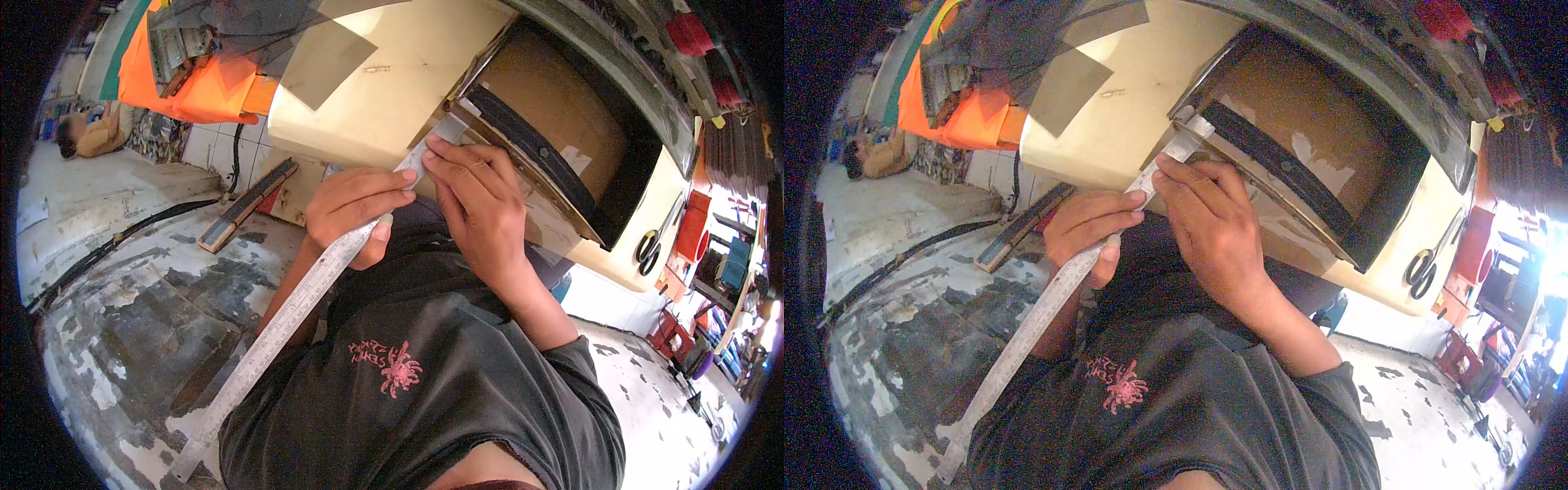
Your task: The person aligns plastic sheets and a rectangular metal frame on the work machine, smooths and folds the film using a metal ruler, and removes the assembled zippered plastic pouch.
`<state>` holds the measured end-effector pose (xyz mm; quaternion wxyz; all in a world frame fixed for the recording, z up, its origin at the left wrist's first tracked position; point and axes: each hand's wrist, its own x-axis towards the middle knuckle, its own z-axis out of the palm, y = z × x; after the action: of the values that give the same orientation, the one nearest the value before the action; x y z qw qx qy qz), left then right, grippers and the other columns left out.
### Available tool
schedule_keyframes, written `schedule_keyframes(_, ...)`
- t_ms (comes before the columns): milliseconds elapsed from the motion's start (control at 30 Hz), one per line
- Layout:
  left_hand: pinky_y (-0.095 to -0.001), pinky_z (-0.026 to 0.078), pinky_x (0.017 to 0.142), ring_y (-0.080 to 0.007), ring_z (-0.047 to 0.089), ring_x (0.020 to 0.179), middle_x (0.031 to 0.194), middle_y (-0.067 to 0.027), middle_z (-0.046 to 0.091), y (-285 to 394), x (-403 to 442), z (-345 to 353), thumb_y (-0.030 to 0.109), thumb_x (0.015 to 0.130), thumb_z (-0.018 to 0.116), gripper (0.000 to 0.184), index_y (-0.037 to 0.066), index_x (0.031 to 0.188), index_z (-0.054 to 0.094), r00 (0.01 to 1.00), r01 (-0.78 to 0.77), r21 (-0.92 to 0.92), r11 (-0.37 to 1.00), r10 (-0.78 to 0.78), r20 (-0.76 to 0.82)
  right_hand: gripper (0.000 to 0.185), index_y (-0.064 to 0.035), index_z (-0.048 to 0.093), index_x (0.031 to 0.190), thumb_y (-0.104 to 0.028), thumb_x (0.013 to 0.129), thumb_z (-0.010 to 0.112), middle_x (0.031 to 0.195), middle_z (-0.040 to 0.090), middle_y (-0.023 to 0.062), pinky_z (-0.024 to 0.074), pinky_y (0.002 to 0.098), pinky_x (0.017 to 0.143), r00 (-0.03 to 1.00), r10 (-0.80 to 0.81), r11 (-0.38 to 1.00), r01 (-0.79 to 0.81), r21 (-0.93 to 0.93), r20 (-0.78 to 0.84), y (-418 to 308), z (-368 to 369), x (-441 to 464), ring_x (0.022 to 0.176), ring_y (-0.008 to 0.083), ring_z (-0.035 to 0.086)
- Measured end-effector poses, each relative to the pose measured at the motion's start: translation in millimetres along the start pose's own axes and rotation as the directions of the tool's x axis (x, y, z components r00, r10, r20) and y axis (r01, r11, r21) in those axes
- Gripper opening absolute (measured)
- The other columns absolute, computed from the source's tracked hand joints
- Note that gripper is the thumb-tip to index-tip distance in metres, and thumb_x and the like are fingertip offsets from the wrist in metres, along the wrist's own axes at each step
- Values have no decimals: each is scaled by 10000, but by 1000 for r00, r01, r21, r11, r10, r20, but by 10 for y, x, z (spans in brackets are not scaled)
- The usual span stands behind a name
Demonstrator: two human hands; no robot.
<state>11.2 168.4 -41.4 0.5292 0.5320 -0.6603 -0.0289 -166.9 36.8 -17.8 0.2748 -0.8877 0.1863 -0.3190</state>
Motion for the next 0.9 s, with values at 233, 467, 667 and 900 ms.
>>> schedule_keyframes(233,-445,621,881,-339,787,965,1097,-229,805,29,-14,12,324,1041,589,437,-57,1026,802,999,49,-11,999,-49,-2,382,-21,759,1202,21,822,767,1322,744,113,588,434,945,1000,19,1000,-19,25,13,-2,-6,-11,1095,342,671)
schedule_keyframes(467,-445,625,905,-344,788,987,1094,-231,805,44,-21,5,282,1024,595,402,-62,1033,802,998,70,-7,998,-70,8,363,-11,763,1188,20,827,765,1306,748,124,589,436,951,1000,9,1000,-9,14,6,5,-3,-16,1099,347,679)
schedule_keyframes(667,-449,628,910,-349,789,991,1120,-243,797,38,-19,-27,251,1003,594,380,-67,1041,797,997,62,7,998,-63,38,350,-5,761,1181,22,832,766,1294,749,129,589,435,951,1000,13,1000,-13,21,7,-13,-3,-4,1099,347,679)
schedule_keyframes(900,-434,632,869,-336,787,957,1132,-221,799,28,-21,-20,209,963,596,328,-49,1019,790,998,60,-6,998,-60,30,357,-5,756,1189,19,834,767,1302,743,124,584,429,949,1000,-1,1000,1,7,4,-6,3,-15,1092,348,675)
